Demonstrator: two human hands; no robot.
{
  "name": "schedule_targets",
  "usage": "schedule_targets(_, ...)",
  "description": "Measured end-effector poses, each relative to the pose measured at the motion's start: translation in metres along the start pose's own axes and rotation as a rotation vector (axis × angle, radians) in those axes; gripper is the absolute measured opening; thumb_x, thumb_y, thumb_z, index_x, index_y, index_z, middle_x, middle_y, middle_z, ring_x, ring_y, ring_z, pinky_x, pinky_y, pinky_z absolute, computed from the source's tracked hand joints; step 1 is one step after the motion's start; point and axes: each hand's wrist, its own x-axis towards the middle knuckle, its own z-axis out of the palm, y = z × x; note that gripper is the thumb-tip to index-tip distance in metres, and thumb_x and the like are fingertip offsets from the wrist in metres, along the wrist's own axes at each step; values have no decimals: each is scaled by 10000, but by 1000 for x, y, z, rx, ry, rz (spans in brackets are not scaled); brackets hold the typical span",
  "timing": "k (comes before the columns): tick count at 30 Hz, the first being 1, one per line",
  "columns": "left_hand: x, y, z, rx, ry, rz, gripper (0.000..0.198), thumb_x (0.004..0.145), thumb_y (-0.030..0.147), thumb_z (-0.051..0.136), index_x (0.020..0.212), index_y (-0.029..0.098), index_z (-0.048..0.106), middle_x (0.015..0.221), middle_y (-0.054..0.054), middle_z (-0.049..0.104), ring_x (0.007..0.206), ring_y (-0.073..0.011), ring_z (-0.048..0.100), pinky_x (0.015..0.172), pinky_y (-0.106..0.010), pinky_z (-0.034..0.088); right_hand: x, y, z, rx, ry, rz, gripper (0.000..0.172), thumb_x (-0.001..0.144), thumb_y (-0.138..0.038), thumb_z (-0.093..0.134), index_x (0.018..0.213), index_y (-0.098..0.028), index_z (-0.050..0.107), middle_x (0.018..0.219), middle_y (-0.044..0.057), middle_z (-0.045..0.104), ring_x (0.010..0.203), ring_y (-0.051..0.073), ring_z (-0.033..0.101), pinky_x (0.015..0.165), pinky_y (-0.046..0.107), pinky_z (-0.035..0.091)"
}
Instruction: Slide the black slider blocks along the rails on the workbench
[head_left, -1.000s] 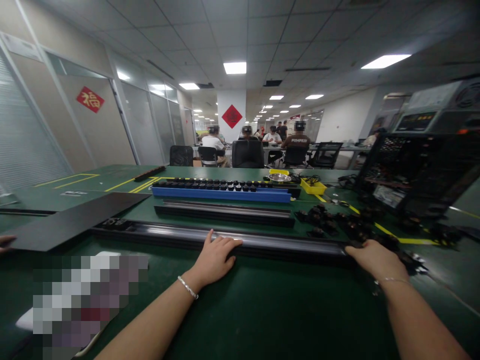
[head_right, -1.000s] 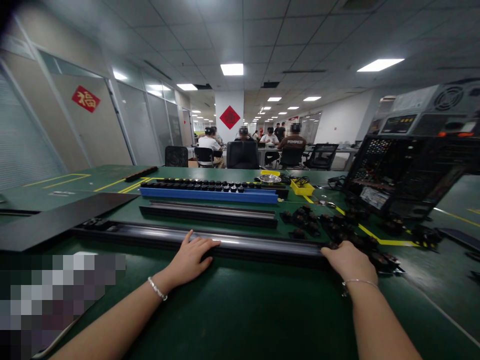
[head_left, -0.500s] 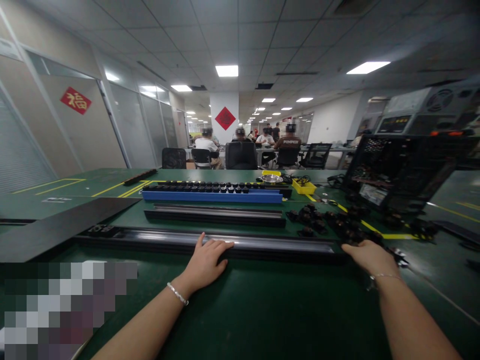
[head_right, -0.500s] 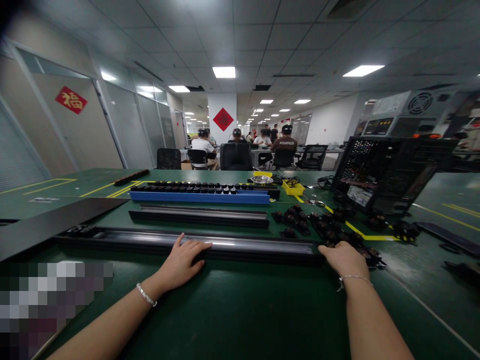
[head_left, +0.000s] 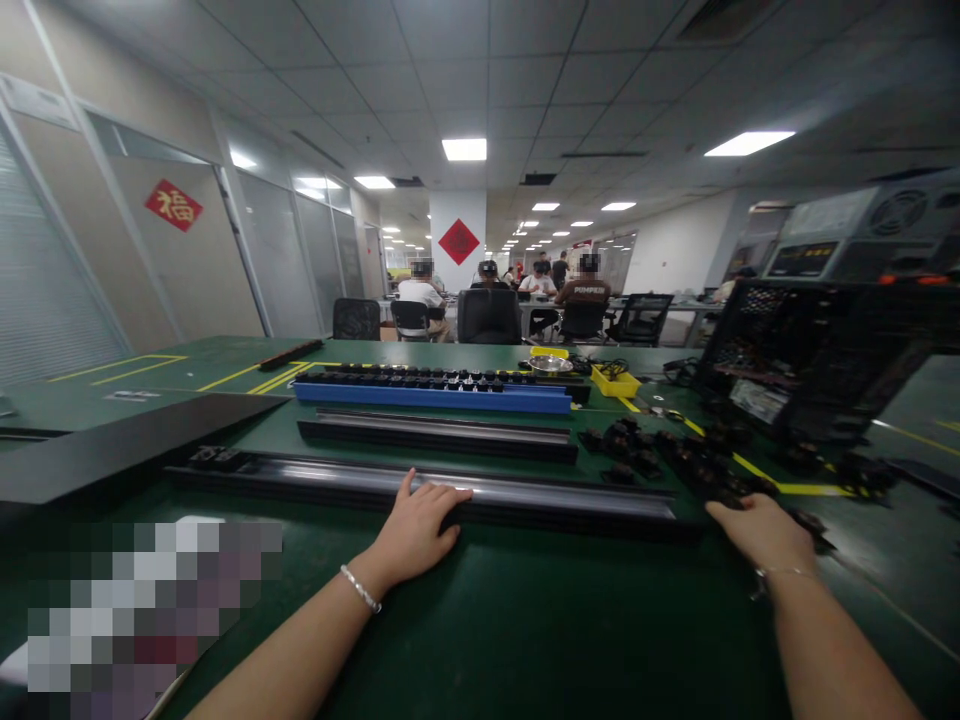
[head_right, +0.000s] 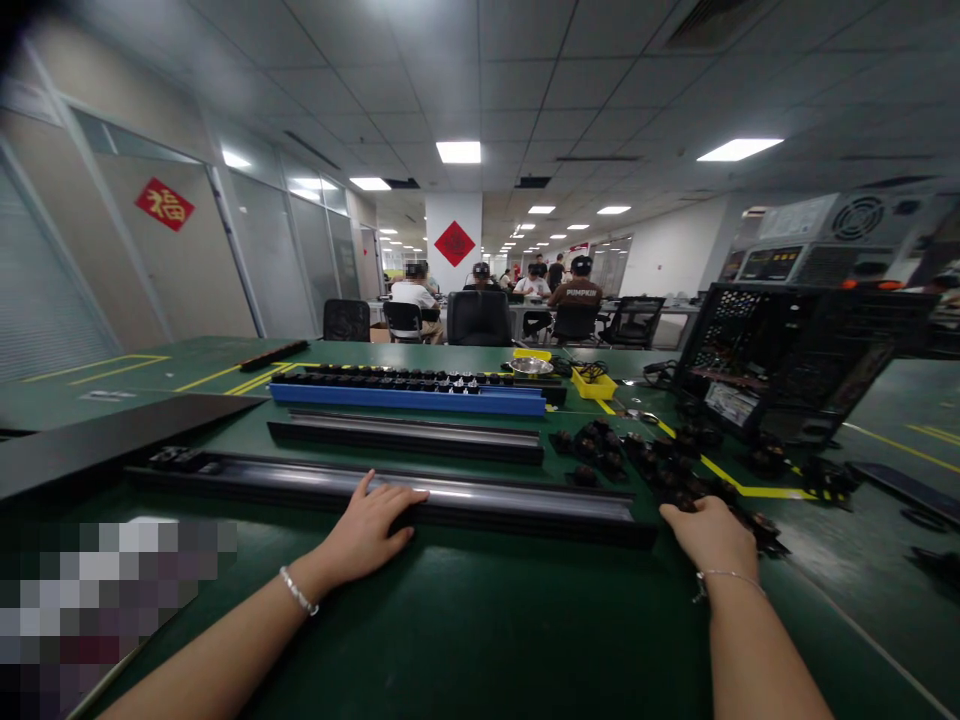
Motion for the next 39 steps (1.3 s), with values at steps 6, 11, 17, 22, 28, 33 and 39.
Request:
schedule_targets(6,0,-4,-9,6,-58,0,499,787,294,555,1270,329,437,1328,-13,508,1290,-219,358,1104,-546,101,-3,-9,11,56,-46,82,624,769,-540,323,1194,-102,456,1104,235,594,1033,356,570,825,375,442)
schedule_targets(11,7,-50,-54,185,43,-99,494,812,350,496,1296,280,424,1415,-28,416,1354,-233,250,1102,-504,165,-1,-13,13,56,-40,57,643,787,-543,288,1267,-131,401,1122,236,575,1050,372,556,803,396,448)
schedule_targets(17,-18,-166,-118,522,160,-524,539,796,394,449,1271,141,470,1429,-147,371,1324,-316,288,1060,-497,229,7,-8,20,-41,-5,-47,583,796,-507,275,1272,-201,417,1071,198,589,1016,341,570,793,396,443)
schedule_targets(22,-63,-225,-132,532,-1,-887,616,817,446,402,1266,26,441,1418,-241,345,1285,-352,341,982,-483,320,8,-2,26,-83,-35,-97,558,792,-477,300,1261,-194,409,1106,191,543,1011,340,548,856,402,422)
schedule_targets(28,-74,-234,-129,502,-107,-927,498,842,408,358,1177,80,524,1345,-173,470,1238,-304,399,960,-454,333,5,-2,25,-39,-51,-106,558,800,-504,266,1185,-155,470,1196,208,478,1139,344,478,929,406,399)
schedule_targets(33,-69,-228,-127,531,-118,-990,498,836,441,334,1113,101,570,1265,-177,506,1117,-319,469,885,-391,374,5,-5,25,-31,-54,-36,619,799,-512,245,1253,-141,444,1228,228,459,1155,372,463,929,434,400)
schedule_targets(39,-67,-226,-124,525,-123,-1059,547,857,449,260,1166,103,549,1220,-204,494,1079,-326,487,812,-363,403,1,-6,23,63,-9,3,653,813,-512,235,1354,-160,338,1314,214,389,1214,368,409,963,438,373)
